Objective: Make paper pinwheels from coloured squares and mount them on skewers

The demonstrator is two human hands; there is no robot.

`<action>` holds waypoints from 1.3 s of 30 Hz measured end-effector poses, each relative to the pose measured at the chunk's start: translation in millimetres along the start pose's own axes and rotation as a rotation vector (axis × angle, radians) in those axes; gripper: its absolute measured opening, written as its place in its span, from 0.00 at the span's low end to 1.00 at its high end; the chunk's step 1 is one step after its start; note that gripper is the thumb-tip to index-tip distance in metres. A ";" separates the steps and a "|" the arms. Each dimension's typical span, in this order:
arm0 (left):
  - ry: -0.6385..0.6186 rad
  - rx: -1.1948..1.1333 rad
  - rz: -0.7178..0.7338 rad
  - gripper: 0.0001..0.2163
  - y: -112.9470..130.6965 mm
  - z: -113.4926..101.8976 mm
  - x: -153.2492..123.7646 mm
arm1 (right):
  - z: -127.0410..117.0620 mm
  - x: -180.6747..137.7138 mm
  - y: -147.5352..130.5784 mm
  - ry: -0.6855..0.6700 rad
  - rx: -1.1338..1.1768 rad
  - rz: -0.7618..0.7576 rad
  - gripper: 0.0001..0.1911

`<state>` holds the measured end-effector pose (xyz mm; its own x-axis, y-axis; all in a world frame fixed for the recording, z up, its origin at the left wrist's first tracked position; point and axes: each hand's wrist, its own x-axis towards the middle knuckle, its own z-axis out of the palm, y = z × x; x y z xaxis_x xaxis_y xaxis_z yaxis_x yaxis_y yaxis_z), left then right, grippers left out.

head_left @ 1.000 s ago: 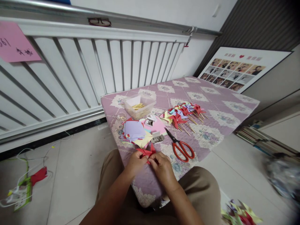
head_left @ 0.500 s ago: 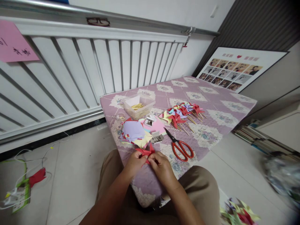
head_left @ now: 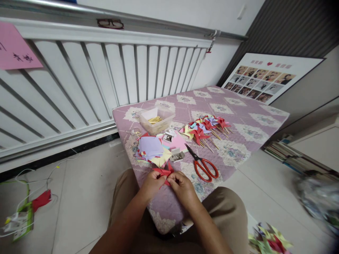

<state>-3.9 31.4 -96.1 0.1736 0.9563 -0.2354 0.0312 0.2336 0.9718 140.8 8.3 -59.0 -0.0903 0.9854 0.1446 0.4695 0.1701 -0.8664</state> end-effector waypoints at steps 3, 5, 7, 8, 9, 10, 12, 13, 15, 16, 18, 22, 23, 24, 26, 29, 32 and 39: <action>0.003 0.014 0.001 0.11 -0.2 -0.4 -0.1 | 0.9 0.3 1.2 0.023 0.021 0.040 0.07; 0.003 -0.003 -0.002 0.11 -0.7 -0.3 -0.1 | 2.1 0.5 3.3 0.054 0.031 0.066 0.08; 0.012 -0.008 -0.012 0.11 -1.5 0.2 0.1 | 3.6 0.8 5.8 0.104 0.036 0.088 0.10; 0.013 -0.012 -0.013 0.11 -2.1 0.4 0.2 | 4.4 0.9 6.8 0.131 0.033 0.100 0.11; 0.012 -0.016 -0.014 0.11 -2.9 0.6 0.4 | 5.1 1.0 7.4 0.156 0.026 0.115 0.12; 0.011 -0.021 -0.016 0.11 -3.8 0.7 0.7 | 5.7 1.1 7.5 0.178 0.018 0.136 0.12; 0.009 -0.028 -0.014 0.12 -5.8 0.7 1.1 | 6.3 1.3 6.4 0.213 0.013 0.184 0.14; 0.013 -0.021 -0.016 0.11 -6.6 0.6 1.3 | 6.3 1.5 5.5 0.222 0.027 0.205 0.15; 0.019 -0.001 -0.025 0.10 -7.6 0.2 1.5 | 5.7 2.0 3.6 0.228 0.077 0.248 0.18; 0.013 0.006 -0.029 0.10 -7.6 0.0 1.5 | 5.2 2.4 2.7 0.221 0.107 0.271 0.23; 0.001 0.009 -0.030 0.10 -6.7 -0.4 1.1 | 3.8 3.1 1.7 0.177 0.187 0.293 0.30; -0.008 0.013 0.018 0.11 -2.4 -1.1 -0.4 | 1.6 3.2 1.2 0.008 0.358 0.306 0.18; -0.007 0.021 0.031 0.11 -1.1 -1.1 -1.0 | 1.5 2.9 1.2 -0.020 0.386 0.330 0.14; -0.006 0.030 0.042 0.11 0.1 -0.9 -1.5 | 1.4 2.4 1.3 -0.036 0.407 0.360 0.12; 0.001 0.046 0.053 0.12 2.3 -0.1 -2.8 | 1.5 1.4 1.5 -0.045 0.452 0.405 0.12; 0.019 0.084 0.038 0.10 5.3 1.9 -4.8 | 0.9 0.5 1.9 -0.060 0.498 0.421 0.12; 0.035 0.113 0.016 0.09 7.7 4.0 -6.3 | -0.7 0.5 2.7 -0.067 0.529 0.423 0.12; 0.053 0.149 0.032 0.06 2.7 6.6 -6.4 | -1.0 0.9 7.8 -0.068 0.580 0.443 0.12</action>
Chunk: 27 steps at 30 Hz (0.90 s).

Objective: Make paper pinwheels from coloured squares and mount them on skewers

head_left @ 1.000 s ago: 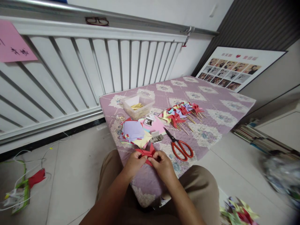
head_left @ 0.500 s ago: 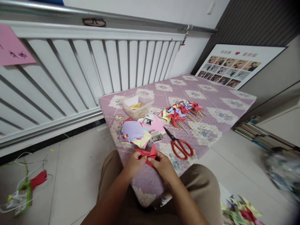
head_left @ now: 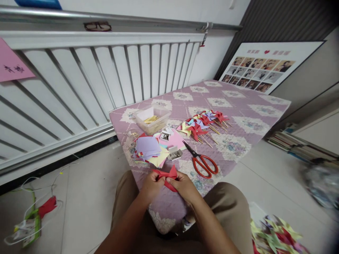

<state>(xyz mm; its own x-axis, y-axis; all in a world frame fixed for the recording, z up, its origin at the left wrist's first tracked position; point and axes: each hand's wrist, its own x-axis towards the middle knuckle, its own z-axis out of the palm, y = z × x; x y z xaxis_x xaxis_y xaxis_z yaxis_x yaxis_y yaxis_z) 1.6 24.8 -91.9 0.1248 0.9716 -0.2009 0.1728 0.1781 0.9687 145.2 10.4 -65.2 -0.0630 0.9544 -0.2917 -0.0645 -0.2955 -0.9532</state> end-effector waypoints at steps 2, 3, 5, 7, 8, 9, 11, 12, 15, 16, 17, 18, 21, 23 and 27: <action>0.018 0.001 0.028 0.06 -2.2 1.9 -0.3 | -0.7 1.0 1.6 0.006 0.009 0.004 0.13; 0.029 0.003 0.039 0.06 -2.8 2.9 -0.5 | -1.1 1.6 2.3 0.008 0.013 0.006 0.13; 0.045 0.005 0.052 0.07 -2.5 4.5 -1.3 | -2.0 2.9 3.5 0.010 0.019 0.010 0.13; 0.052 0.009 0.053 0.07 -0.4 5.4 -2.2 | -2.8 3.8 4.5 0.011 0.025 0.013 0.13; 0.051 0.013 0.050 0.08 1.1 5.5 -2.7 | -3.2 4.1 4.9 0.008 0.028 0.014 0.13; 0.049 0.018 0.044 0.08 2.6 5.6 -3.2 | -3.5 4.3 5.4 0.006 0.031 0.015 0.12; 0.044 0.032 0.027 0.08 5.5 5.5 -4.2 | -4.1 4.5 6.4 0.003 0.034 0.017 0.12; 0.044 0.038 0.019 0.08 6.7 5.5 -4.7 | -4.4 4.6 7.0 0.003 0.034 0.017 0.11; 0.053 0.054 0.018 0.08 8.5 5.8 -5.9 | -5.1 5.0 8.2 0.014 0.031 0.012 0.11; 0.050 0.056 0.024 0.08 8.8 6.0 -6.0 | -5.3 5.2 8.3 0.016 0.030 0.010 0.10; 0.045 0.053 0.029 0.09 9.0 6.2 -6.1 | -5.3 5.4 8.2 0.018 0.029 0.009 0.10; 0.036 0.043 0.031 0.09 9.4 6.3 -6.0 | -5.3 5.5 7.9 0.018 0.030 0.008 0.10; 0.019 0.012 0.023 0.11 10.9 5.6 -5.3 | -5.0 5.5 6.0 0.009 0.032 0.009 0.10; 0.014 0.015 0.014 0.11 11.7 4.6 -4.6 | -4.8 5.3 4.7 -0.002 0.032 0.011 0.10; -0.032 -0.024 -0.004 0.10 10.2 2.4 -2.4 | -4.9 5.4 4.0 -0.018 0.029 0.015 0.12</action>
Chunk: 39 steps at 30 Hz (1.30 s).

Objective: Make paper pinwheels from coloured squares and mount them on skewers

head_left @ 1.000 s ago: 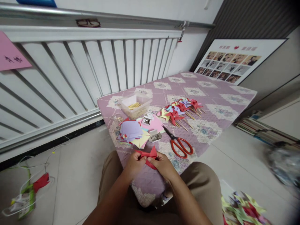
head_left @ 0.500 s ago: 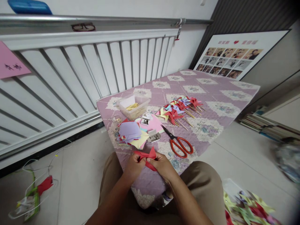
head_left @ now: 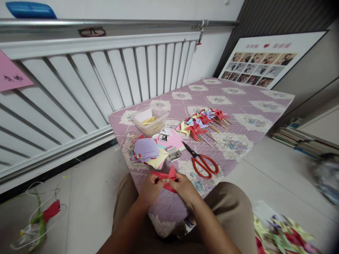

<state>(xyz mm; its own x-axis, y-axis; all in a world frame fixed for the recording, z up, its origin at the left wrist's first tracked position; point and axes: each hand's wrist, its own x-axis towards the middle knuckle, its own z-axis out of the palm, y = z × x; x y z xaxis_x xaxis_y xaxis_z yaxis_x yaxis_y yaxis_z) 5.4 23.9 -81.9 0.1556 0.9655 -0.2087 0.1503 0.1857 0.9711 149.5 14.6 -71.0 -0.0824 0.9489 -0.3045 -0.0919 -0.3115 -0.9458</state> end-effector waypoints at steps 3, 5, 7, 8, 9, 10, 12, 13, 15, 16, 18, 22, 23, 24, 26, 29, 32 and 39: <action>-0.056 -0.019 -0.014 0.10 -1.0 -1.1 1.2 | 0.0 0.1 0.2 0.003 -0.001 0.003 0.11; -0.061 -0.007 -0.025 0.09 -0.3 -1.2 1.6 | 0.2 -0.1 -0.2 0.008 -0.002 0.005 0.10; -0.043 -0.004 -0.040 0.09 0.6 -0.8 2.2 | 0.4 -0.3 -1.2 0.012 -0.004 0.006 0.09; -0.043 -0.008 -0.043 0.09 0.7 -0.4 2.7 | 0.4 -0.4 -1.9 0.012 -0.003 0.006 0.08; -0.052 -0.014 -0.043 0.09 0.5 0.0 3.4 | 0.3 -0.4 -2.5 0.014 -0.003 0.002 0.08; -0.065 -0.023 -0.040 0.09 -0.2 0.4 4.2 | 0.0 -0.2 -3.1 0.012 0.000 0.000 0.08; -0.081 -0.030 -0.049 0.10 -2.2 0.6 5.9 | -1.2 0.4 -3.7 0.008 0.012 0.005 0.09; -0.076 -0.020 -0.064 0.09 -3.3 0.5 6.7 | -2.1 0.8 -3.6 0.005 0.024 0.011 0.09; -0.055 0.016 -0.095 0.07 -4.9 -0.1 7.7 | -4.3 1.8 -2.1 -0.017 0.059 0.025 0.10; -0.045 0.034 -0.102 0.07 -5.2 -0.3 7.8 | -5.5 2.4 -0.9 -0.033 0.078 0.027 0.11; -0.030 0.040 -0.094 0.06 -4.7 0.2 7.7 | -8.0 3.3 2.0 -0.058 0.109 0.021 0.14; -0.010 -0.033 -0.062 0.07 -4.0 6.0 8.4 | -14.1 3.5 5.2 -0.057 0.184 0.023 0.19; -0.002 -0.053 -0.066 0.07 -4.7 7.7 9.1 | -15.8 3.2 4.9 -0.047 0.234 0.029 0.19; 0.008 -0.070 -0.074 0.07 -5.8 9.0 10.0 | -17.5 2.8 4.2 -0.031 0.304 0.038 0.20; 0.036 -0.096 -0.096 0.09 -8.9 9.0 12.0 | -20.5 2.2 2.3 0.024 0.469 0.065 0.20; 0.106 -0.065 -0.119 0.10 -13.8 0.7 14.5 | -23.2 3.0 -0.2 0.101 0.626 0.120 0.20; 0.171 0.031 -0.094 0.08 -18.6 -13.3 16.4 | -23.8 6.7 0.0 0.158 0.625 0.152 0.22; 0.082 0.222 0.131 0.07 -40.9 -23.4 25.5 | -22.1 17.4 8.7 0.164 0.468 0.204 0.25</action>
<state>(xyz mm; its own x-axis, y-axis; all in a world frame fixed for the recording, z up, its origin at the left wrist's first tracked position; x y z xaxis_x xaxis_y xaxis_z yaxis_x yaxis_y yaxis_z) -19.6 45.2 -124.2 0.1100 0.9919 -0.0639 0.3455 0.0221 0.9382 169.2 29.5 -87.0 0.0076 0.8506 -0.5257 -0.5255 -0.4439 -0.7258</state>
